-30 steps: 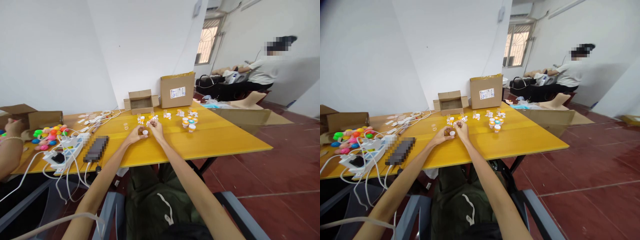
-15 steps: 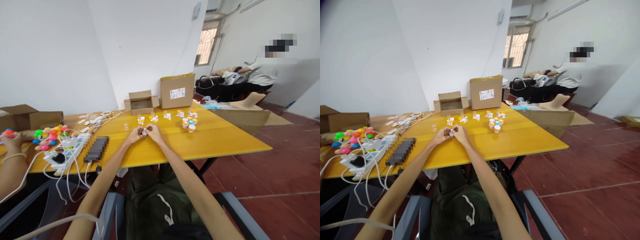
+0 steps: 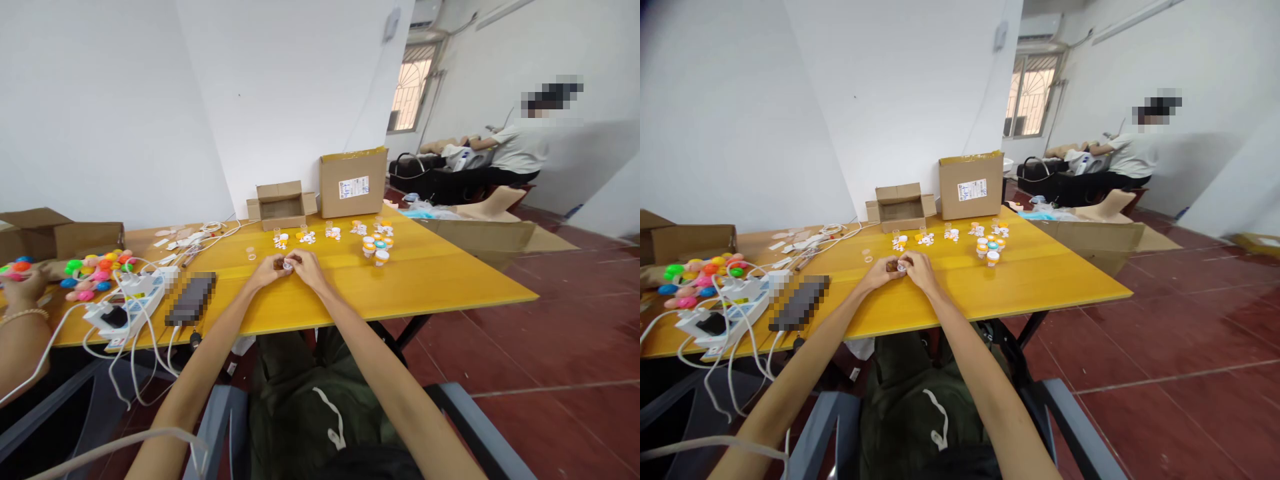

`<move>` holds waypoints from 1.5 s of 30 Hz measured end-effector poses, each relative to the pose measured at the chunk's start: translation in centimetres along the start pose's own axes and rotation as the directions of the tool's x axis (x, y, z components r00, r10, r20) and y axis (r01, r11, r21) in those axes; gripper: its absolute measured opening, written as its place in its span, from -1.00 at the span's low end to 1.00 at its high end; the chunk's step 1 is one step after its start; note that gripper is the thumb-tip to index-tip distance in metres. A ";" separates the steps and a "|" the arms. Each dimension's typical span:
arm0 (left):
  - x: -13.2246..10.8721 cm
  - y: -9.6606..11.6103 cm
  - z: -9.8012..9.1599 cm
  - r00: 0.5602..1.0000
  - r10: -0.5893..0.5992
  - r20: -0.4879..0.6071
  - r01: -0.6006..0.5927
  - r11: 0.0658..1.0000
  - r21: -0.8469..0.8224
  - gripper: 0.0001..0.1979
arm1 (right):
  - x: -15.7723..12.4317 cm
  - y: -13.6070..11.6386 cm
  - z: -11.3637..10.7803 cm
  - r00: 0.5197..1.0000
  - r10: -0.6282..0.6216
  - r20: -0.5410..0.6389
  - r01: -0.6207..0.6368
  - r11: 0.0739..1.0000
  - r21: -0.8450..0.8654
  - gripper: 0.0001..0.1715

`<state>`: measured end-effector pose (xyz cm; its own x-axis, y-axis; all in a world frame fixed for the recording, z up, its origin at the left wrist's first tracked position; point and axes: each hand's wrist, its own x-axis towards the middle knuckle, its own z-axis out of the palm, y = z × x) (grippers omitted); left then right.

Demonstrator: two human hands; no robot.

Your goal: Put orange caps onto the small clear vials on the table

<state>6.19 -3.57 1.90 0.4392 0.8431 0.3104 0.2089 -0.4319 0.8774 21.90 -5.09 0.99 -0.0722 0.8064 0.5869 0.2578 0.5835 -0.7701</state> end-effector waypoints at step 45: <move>0.0 -0.5 -0.2 0.999 -0.029 0.039 0.027 0.998 0.051 -0.77 | 0.3 0.5 -0.1 0.997 0.053 0.064 -0.060 0.993 0.106 -0.92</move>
<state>5.93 -3.27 1.59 0.4665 0.8421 0.2707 0.2652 -0.4251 0.8654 22.10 -4.57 0.79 -0.1198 0.8408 0.5279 0.1585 0.5411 -0.8259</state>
